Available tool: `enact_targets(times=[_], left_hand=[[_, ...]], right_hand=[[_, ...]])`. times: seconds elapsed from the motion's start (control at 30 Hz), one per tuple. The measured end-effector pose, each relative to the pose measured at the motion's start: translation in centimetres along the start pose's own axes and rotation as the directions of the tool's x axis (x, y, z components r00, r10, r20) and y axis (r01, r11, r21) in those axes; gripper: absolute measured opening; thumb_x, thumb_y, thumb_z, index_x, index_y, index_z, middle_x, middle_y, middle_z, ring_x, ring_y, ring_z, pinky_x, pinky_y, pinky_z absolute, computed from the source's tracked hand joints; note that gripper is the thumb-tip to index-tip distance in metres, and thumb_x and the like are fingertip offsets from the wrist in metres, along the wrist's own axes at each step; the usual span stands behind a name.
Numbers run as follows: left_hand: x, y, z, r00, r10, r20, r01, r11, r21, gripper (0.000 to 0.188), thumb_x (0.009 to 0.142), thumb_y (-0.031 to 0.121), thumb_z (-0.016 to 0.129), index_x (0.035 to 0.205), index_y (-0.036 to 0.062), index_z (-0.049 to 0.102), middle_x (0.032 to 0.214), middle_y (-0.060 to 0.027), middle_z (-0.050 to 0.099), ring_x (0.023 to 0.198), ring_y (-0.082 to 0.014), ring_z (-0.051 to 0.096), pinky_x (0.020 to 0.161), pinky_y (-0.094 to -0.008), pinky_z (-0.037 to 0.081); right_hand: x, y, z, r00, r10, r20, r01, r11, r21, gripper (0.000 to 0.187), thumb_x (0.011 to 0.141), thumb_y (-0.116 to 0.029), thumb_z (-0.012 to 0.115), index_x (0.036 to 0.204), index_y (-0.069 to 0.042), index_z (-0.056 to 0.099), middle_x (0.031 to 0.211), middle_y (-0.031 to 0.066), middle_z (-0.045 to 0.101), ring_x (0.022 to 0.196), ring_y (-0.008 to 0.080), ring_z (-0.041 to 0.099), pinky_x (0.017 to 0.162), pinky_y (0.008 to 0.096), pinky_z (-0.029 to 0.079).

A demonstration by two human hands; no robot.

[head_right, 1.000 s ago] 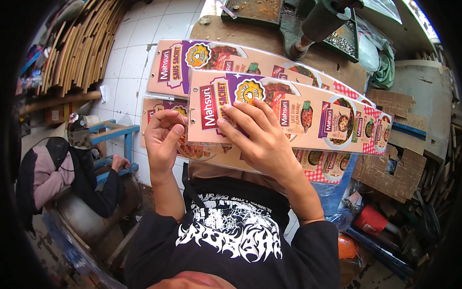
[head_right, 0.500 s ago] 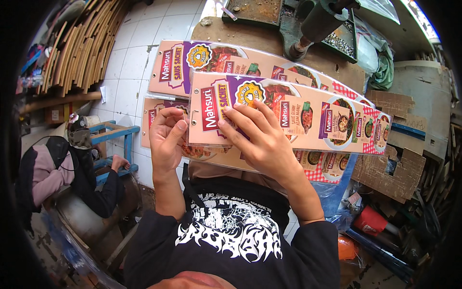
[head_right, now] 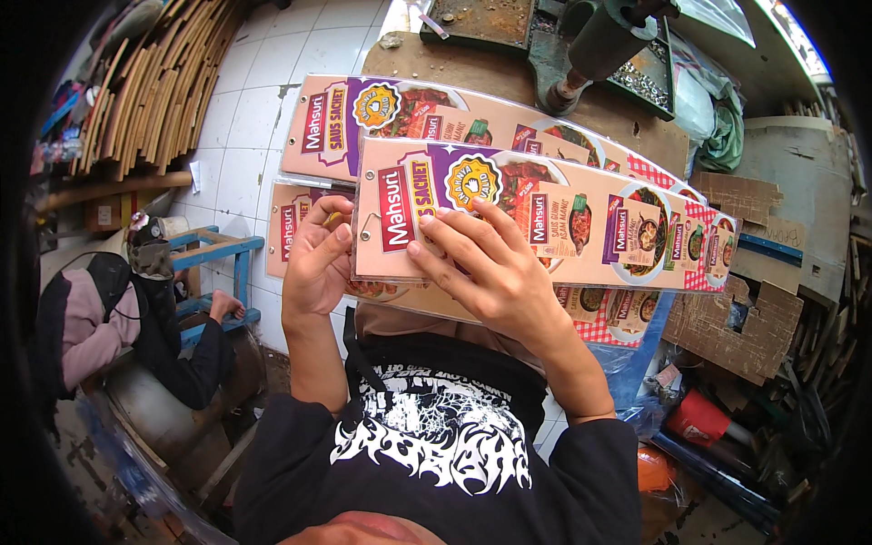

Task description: The person attaches wire hooks to printed hang strips by inserting the wire clips through punched holes in the strips by hand.

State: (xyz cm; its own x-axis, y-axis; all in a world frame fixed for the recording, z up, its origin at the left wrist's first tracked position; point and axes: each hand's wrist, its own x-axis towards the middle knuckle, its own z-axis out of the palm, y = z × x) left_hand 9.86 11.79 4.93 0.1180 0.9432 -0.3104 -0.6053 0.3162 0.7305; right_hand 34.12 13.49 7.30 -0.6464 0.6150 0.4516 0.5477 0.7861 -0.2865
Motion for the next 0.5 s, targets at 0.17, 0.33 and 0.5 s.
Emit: enact_targets(times=[0.17, 0.33, 0.5], left_hand=[[0.29, -0.26, -0.19, 0.995, -0.091, 0.031, 0.095, 0.983, -0.155, 0.025, 0.094, 0.004, 0.060, 0.118, 0.0025, 0.051, 0.107, -0.0148, 0.065, 0.095, -0.0192, 0.069, 0.075, -0.0308, 0.060], [0.43, -0.26, -0.52, 0.987, -0.134, 0.089, 0.152, 0.960, -0.235, 0.029, 0.095, 0.003, 0.058, 0.123, 0.0019, 0.053, 0.113, -0.0149, 0.065, 0.099, -0.0210, 0.068, 0.080, -0.0338, 0.061], [0.72, -0.93, -0.87, 0.979, -0.129, 0.158, 0.174, 0.930, -0.324, 0.032, 0.094, 0.004, 0.058, 0.126, 0.0012, 0.054, 0.116, -0.0149, 0.065, 0.105, -0.0235, 0.067, 0.088, -0.0374, 0.059]], right_hand=[[-0.24, -0.05, 0.13, 1.000, -0.007, -0.004, 0.007, 1.000, 0.006, 0.038, 0.081, -0.015, 0.062, 0.118, -0.014, 0.069, 0.122, 0.0070, 0.063, 0.116, 0.0222, 0.060, 0.104, 0.0466, 0.045], [-0.23, -0.18, -0.15, 1.000, -0.010, -0.024, 0.011, 1.000, 0.025, 0.037, 0.081, -0.014, 0.062, 0.118, -0.013, 0.069, 0.123, 0.0075, 0.063, 0.116, 0.0229, 0.060, 0.104, 0.0470, 0.046], [-0.29, -0.37, -0.13, 1.000, -0.011, -0.027, 0.011, 1.000, 0.022, 0.037, 0.081, -0.014, 0.062, 0.117, -0.012, 0.069, 0.123, 0.0081, 0.063, 0.116, 0.0236, 0.060, 0.104, 0.0470, 0.046]])
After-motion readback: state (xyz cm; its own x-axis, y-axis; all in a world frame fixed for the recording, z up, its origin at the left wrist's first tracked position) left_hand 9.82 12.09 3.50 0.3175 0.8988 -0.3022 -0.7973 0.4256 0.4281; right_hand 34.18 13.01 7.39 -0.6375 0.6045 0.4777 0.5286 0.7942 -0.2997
